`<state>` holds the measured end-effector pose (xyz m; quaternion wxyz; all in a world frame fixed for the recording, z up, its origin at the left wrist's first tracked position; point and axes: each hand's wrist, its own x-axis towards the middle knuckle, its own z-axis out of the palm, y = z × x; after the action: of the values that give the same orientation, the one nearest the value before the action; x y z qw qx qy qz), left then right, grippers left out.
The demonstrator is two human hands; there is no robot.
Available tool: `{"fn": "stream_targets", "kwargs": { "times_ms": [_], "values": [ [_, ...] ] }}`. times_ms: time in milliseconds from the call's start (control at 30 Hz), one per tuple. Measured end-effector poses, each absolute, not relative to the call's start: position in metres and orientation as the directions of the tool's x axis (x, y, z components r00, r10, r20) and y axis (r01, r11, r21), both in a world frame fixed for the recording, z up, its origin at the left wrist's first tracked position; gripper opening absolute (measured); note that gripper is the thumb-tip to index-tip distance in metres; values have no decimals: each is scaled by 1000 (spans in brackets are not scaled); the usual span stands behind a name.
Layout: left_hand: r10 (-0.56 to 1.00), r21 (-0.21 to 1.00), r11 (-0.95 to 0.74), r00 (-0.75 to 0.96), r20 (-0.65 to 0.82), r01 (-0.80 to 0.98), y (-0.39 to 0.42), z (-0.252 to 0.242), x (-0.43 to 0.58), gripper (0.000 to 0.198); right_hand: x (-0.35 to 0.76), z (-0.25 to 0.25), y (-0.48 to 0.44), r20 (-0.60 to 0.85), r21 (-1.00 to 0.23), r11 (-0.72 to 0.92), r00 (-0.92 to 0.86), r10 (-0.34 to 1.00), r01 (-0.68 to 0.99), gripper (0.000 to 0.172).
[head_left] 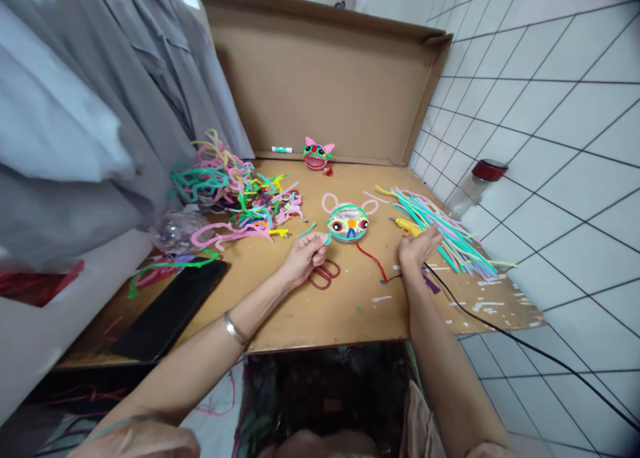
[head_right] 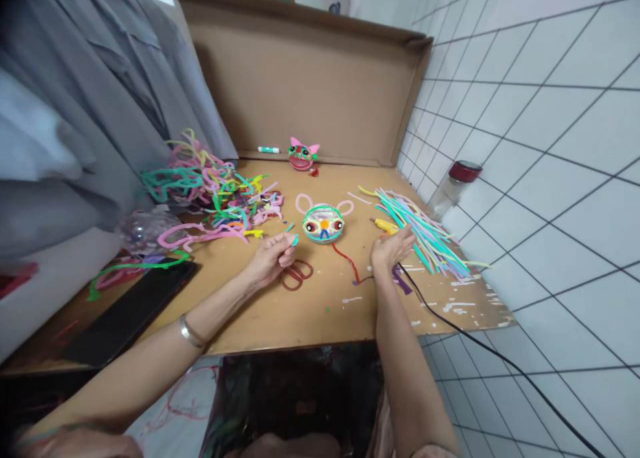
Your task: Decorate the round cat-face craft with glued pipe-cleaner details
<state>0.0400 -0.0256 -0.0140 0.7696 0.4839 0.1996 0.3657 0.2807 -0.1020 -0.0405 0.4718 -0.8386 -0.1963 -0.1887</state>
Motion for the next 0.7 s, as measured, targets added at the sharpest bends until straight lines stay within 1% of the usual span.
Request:
{"fn": "stream_targets", "kwargs": {
  "times_ms": [67, 133, 167, 233, 300, 400, 567, 700],
  "values": [
    [761, 890, 260, 647, 51, -376, -26, -14, 40, 44, 264, -33, -102, 635, -661, -389, 754, 166, 642, 42],
    [768, 893, 250, 639, 54, -375, -24, -16, 41, 43, 241, -26, -99, 754, -578, -169, 602, 265, 798, 29],
    [773, 897, 240, 633, 55, -371, -22, -17, 41, 42, 228, -23, -96, 792, -536, -61, 526, 310, 842, 25],
    [783, 909, 215, 619, 58, -357, -17, -20, 41, 41, 204, -18, -88, 845, -445, 136, 364, 393, 885, 21],
    [793, 921, 186, 605, 65, -342, -12, -22, 41, 38, 185, -13, -80, 868, -355, 275, 205, 452, 894, 20],
    [803, 934, 152, 591, 75, -324, -4, -24, 40, 34, 172, -12, -72, 862, -272, 333, 76, 501, 903, 20],
    [794, 954, 112, 602, 82, -277, -1, -26, 39, 28, 177, -24, -77, 838, -245, 298, 47, 544, 923, 18],
    [760, 967, 96, 644, 83, -238, -4, -28, 38, 35, 181, -29, -84, 820, -239, 301, 26, 572, 923, 18]
  ]
}}
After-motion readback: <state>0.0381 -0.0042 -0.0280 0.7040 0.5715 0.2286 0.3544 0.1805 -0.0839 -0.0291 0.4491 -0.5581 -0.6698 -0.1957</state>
